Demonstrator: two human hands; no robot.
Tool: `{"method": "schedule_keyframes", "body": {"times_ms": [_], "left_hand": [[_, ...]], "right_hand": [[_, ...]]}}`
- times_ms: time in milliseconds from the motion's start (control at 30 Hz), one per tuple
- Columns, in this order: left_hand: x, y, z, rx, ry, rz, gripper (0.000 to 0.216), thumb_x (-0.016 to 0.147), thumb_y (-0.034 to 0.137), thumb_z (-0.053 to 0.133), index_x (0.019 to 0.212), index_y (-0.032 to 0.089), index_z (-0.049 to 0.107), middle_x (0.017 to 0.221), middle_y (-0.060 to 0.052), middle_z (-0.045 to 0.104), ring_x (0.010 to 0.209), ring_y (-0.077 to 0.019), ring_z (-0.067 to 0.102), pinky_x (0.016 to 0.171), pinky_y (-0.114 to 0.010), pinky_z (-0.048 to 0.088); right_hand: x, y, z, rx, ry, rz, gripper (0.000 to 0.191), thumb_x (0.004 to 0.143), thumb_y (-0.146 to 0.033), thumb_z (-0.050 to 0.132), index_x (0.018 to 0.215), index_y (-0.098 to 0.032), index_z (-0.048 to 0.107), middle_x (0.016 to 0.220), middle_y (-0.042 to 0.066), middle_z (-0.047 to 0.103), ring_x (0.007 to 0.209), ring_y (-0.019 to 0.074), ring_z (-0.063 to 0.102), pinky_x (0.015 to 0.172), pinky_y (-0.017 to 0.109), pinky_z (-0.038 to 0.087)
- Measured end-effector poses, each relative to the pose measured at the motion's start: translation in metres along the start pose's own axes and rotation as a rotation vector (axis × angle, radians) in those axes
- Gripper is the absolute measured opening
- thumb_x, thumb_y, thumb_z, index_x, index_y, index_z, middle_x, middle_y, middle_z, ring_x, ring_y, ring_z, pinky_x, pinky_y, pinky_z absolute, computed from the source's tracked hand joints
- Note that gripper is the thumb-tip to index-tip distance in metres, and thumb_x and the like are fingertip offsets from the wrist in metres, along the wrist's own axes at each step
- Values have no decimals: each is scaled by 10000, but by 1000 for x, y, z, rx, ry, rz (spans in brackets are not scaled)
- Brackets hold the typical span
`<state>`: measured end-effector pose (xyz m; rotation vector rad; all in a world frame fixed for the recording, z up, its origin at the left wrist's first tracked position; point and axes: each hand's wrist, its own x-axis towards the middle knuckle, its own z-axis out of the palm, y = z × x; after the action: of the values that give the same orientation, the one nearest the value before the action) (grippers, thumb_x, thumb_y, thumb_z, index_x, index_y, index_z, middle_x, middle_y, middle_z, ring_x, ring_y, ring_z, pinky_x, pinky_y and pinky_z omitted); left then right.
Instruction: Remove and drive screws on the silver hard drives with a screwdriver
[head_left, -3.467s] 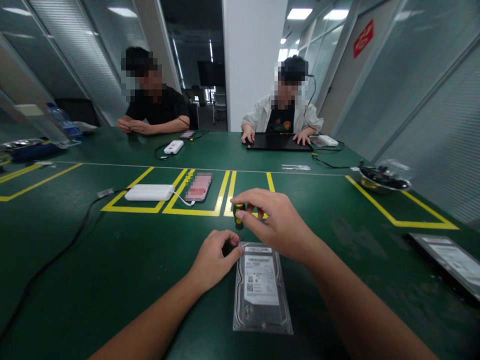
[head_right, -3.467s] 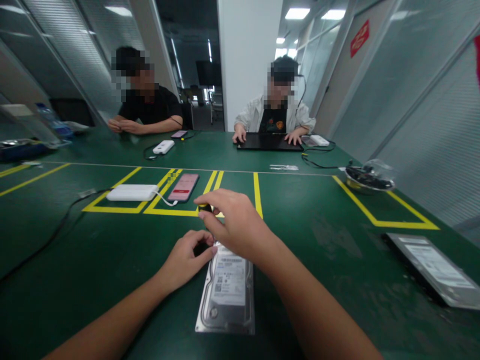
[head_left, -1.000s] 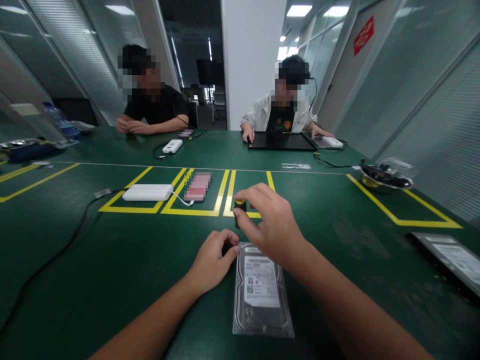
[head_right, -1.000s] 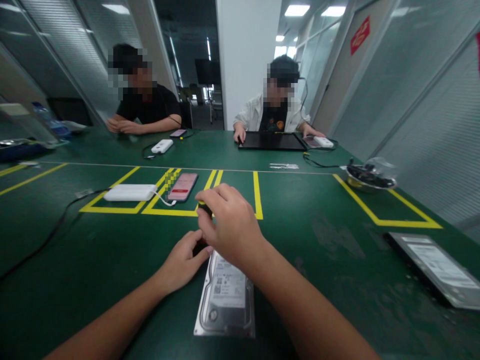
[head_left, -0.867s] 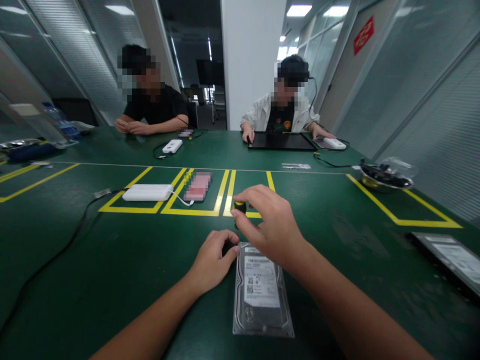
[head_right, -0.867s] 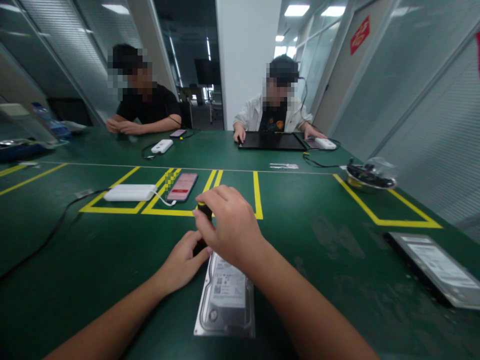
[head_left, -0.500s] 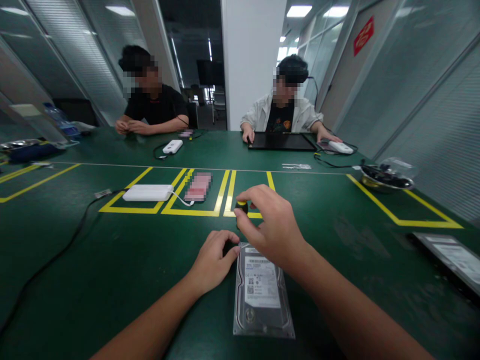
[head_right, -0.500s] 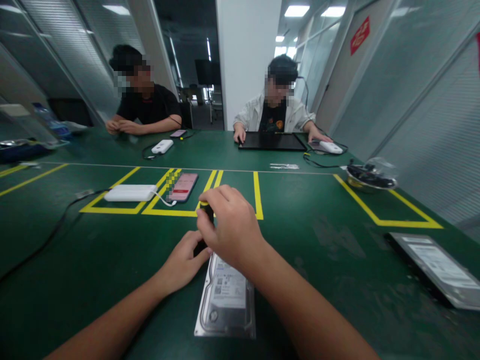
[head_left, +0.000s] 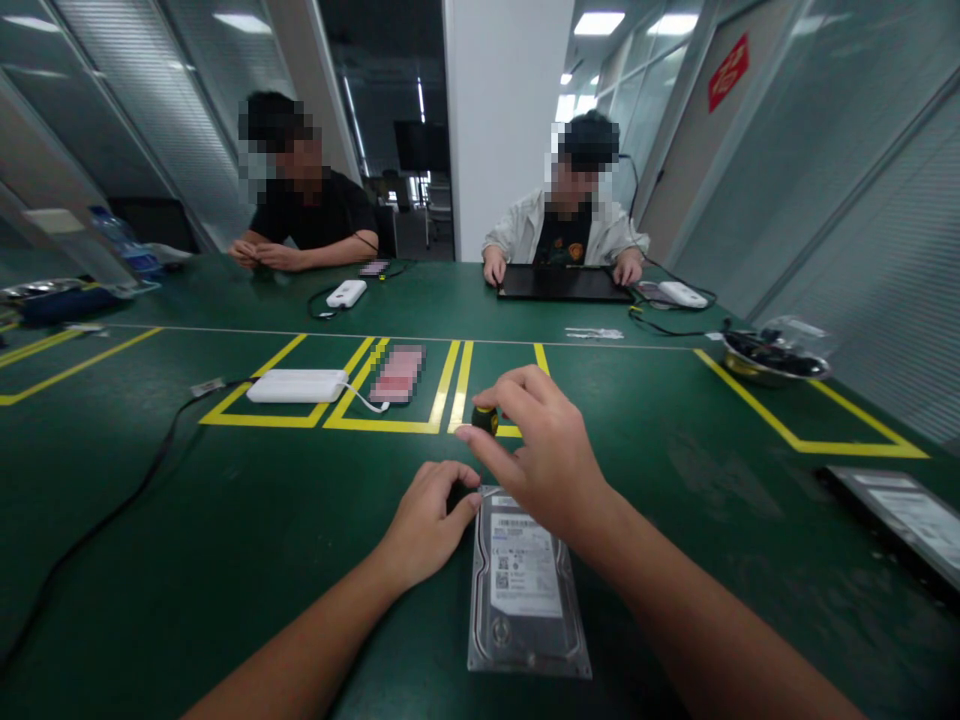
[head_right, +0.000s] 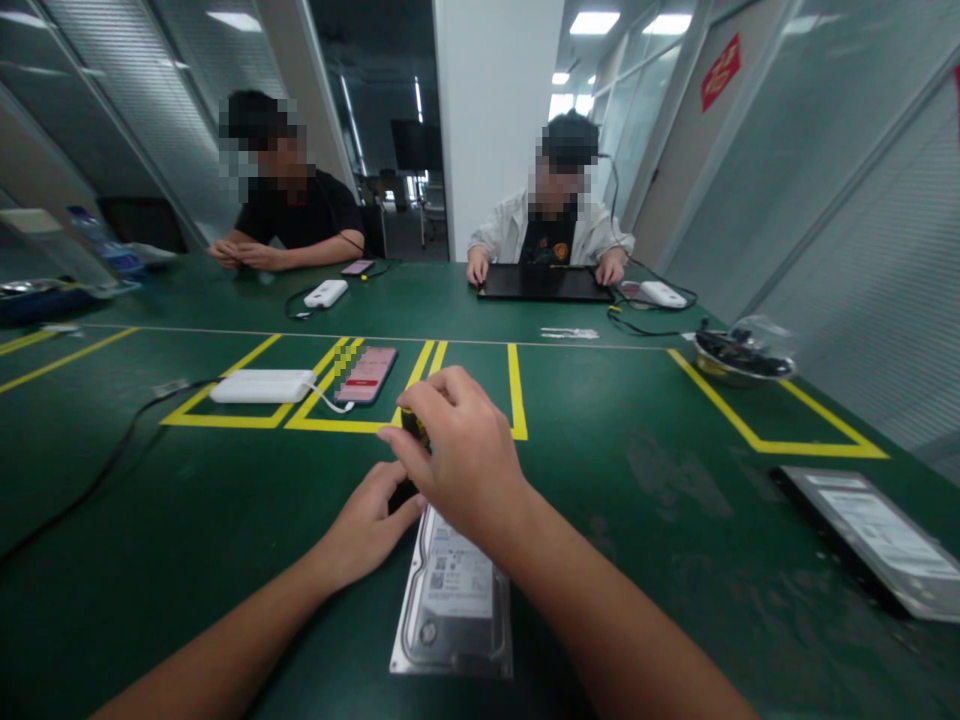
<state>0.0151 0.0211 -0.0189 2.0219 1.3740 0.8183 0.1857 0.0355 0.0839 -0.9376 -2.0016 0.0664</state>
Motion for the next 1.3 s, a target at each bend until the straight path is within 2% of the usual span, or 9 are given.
{"method": "schedule_keyframes", "body": {"times_ms": [100, 200, 367, 467, 667, 867, 1000, 1167, 1300], "left_hand": [[0, 0, 0, 8, 1, -4, 116, 897, 272, 569, 977, 204, 620, 1020, -43, 656, 990, -253, 551, 890, -385, 425], [0, 0, 0, 12, 6, -4, 111, 892, 272, 579, 966, 199, 620, 1005, -42, 655, 980, -254, 550, 878, -386, 428], [0, 0, 0, 17, 4, 3, 111, 901, 275, 564, 965, 200, 616, 1019, -45, 656, 977, -249, 549, 880, -389, 433], [0, -1, 0, 21, 3, -1, 126, 906, 293, 553, 966, 201, 615, 1006, -51, 657, 965, -252, 549, 866, -392, 439], [0, -2, 1, 11, 16, 10, 118, 899, 294, 566, 959, 202, 611, 1017, -44, 660, 970, -252, 561, 862, -387, 437], [0, -1, 1, 12, 12, 13, 108, 899, 280, 566, 960, 205, 615, 1012, -39, 656, 969, -248, 551, 859, -375, 426], [1, 0, 0, 21, 11, -2, 101, 891, 268, 575, 949, 203, 626, 968, -34, 649, 947, -244, 548, 847, -369, 424], [1, -2, 1, 14, 13, 12, 105, 893, 269, 576, 963, 200, 613, 996, -39, 653, 958, -248, 549, 859, -378, 423], [1, -3, 1, 6, 10, 16, 100, 898, 269, 569, 962, 201, 604, 1027, -38, 652, 971, -246, 545, 866, -376, 416]], "right_hand": [[0, 1, 0, 1, 0, 4, 83, 907, -223, 604, 950, -160, 636, 944, 56, 581, 879, 174, 533, 792, 307, 442], [0, 1, 0, 8, -19, -13, 137, 896, -156, 561, 1021, -148, 618, 986, 55, 609, 912, 178, 538, 817, 314, 436], [0, 0, 1, -3, -19, 9, 154, 894, -272, 650, 978, -143, 638, 968, 62, 583, 896, 185, 532, 800, 316, 440], [0, -1, 1, -18, -27, 14, 107, 909, -217, 583, 964, -144, 638, 953, 66, 583, 892, 188, 528, 802, 322, 439], [0, -2, 0, -7, -39, -4, 150, 896, -173, 514, 1004, -148, 615, 973, 66, 605, 907, 194, 528, 826, 336, 437], [-1, 0, 0, -7, 13, 15, 148, 883, -266, 642, 970, -148, 649, 985, 72, 552, 888, 188, 521, 784, 323, 451], [0, -1, 0, -22, 11, 17, 88, 900, -205, 592, 939, -148, 647, 926, 58, 555, 875, 182, 518, 780, 319, 437], [1, -2, 0, -12, 4, -4, 151, 889, -154, 534, 1005, -130, 627, 978, 72, 583, 916, 192, 520, 814, 329, 429], [0, -1, 0, -19, 5, 1, 128, 898, -227, 601, 968, -128, 644, 961, 68, 578, 901, 196, 520, 804, 331, 434]]}}
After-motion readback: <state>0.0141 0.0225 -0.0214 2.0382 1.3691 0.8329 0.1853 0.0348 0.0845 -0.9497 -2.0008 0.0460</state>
